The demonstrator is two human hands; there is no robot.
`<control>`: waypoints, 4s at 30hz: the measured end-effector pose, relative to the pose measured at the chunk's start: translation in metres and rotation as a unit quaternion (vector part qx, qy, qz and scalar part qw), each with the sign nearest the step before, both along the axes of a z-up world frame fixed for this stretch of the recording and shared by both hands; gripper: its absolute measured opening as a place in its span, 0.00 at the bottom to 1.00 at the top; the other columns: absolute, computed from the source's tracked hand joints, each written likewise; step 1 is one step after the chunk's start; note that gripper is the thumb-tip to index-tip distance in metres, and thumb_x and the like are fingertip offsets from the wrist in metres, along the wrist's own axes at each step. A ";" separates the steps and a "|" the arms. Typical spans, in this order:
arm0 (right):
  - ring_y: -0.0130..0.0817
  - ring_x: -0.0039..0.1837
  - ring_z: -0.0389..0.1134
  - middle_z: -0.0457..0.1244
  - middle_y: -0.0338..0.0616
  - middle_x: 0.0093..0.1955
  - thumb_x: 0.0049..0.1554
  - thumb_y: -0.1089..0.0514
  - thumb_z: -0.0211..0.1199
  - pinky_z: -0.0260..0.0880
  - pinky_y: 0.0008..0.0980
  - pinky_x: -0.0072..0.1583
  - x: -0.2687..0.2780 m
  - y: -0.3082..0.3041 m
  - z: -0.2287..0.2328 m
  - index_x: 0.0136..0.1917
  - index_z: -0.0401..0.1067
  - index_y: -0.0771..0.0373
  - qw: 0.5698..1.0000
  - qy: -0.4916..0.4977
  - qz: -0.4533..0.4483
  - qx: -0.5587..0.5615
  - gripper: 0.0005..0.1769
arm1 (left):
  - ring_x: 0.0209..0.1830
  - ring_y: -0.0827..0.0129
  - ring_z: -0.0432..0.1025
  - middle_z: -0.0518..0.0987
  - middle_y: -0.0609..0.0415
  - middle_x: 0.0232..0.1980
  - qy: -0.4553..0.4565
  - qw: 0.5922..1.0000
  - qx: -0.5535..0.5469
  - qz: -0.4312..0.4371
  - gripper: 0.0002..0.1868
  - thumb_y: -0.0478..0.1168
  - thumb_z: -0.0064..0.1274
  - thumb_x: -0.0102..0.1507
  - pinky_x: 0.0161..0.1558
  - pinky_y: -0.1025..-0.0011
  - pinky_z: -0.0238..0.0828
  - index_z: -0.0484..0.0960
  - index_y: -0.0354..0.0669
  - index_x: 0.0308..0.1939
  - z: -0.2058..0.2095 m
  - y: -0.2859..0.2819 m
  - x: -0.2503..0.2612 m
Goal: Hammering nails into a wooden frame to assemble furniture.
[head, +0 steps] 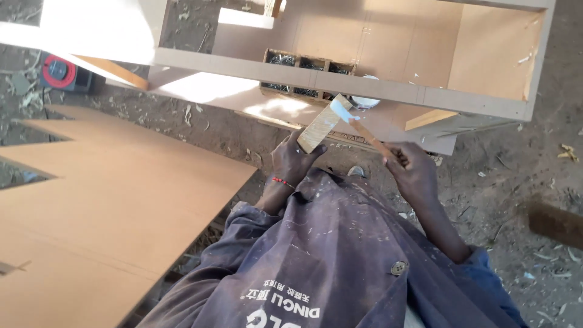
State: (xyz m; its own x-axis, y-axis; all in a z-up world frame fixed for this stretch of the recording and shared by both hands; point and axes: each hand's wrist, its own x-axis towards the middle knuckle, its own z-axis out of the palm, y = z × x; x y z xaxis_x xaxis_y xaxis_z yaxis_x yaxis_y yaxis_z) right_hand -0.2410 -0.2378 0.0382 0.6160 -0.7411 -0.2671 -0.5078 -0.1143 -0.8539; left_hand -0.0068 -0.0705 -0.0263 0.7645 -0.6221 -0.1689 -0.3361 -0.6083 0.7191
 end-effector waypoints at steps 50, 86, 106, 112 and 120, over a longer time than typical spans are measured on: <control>0.51 0.49 0.70 0.66 0.50 0.42 0.66 0.58 0.56 0.72 0.43 0.51 0.021 -0.003 0.018 0.59 0.80 0.54 0.939 -0.006 0.169 -0.301 0.13 | 0.45 0.44 0.81 0.85 0.46 0.40 -0.031 0.996 -0.013 0.080 0.35 0.64 0.70 0.47 0.46 0.50 0.78 0.82 0.54 0.53 0.019 -0.007 0.007; 0.49 0.49 0.62 0.60 0.44 0.43 0.62 0.69 0.58 0.67 0.43 0.54 0.017 0.001 -0.001 0.50 0.81 0.57 0.911 -0.088 0.130 -0.382 0.13 | 0.48 0.42 0.80 0.85 0.45 0.43 0.007 0.998 0.052 0.033 0.32 0.64 0.68 0.48 0.48 0.49 0.78 0.82 0.49 0.47 0.051 -0.016 0.002; 0.46 0.48 0.60 0.56 0.41 0.43 0.64 0.69 0.61 0.63 0.42 0.57 0.022 -0.015 -0.016 0.49 0.79 0.57 0.879 -0.063 0.097 -0.463 0.09 | 0.49 0.43 0.80 0.85 0.44 0.42 0.010 0.998 0.056 -0.004 0.32 0.65 0.68 0.49 0.47 0.50 0.77 0.83 0.48 0.46 0.050 -0.014 0.000; 0.46 0.49 0.61 0.57 0.41 0.44 0.63 0.68 0.60 0.63 0.41 0.59 0.021 -0.013 -0.021 0.50 0.79 0.57 0.880 -0.083 0.104 -0.455 0.10 | 0.48 0.43 0.80 0.85 0.44 0.42 0.015 0.998 0.055 0.003 0.32 0.65 0.68 0.49 0.47 0.50 0.77 0.83 0.49 0.47 0.048 -0.014 0.003; 0.47 0.50 0.63 0.59 0.40 0.45 0.59 0.67 0.61 0.63 0.41 0.58 0.008 -0.018 -0.047 0.49 0.80 0.51 0.874 -0.095 0.134 -0.458 0.12 | 0.48 0.40 0.80 0.84 0.40 0.42 0.008 1.000 0.026 0.003 0.33 0.65 0.68 0.49 0.46 0.47 0.77 0.83 0.47 0.48 0.049 -0.020 0.002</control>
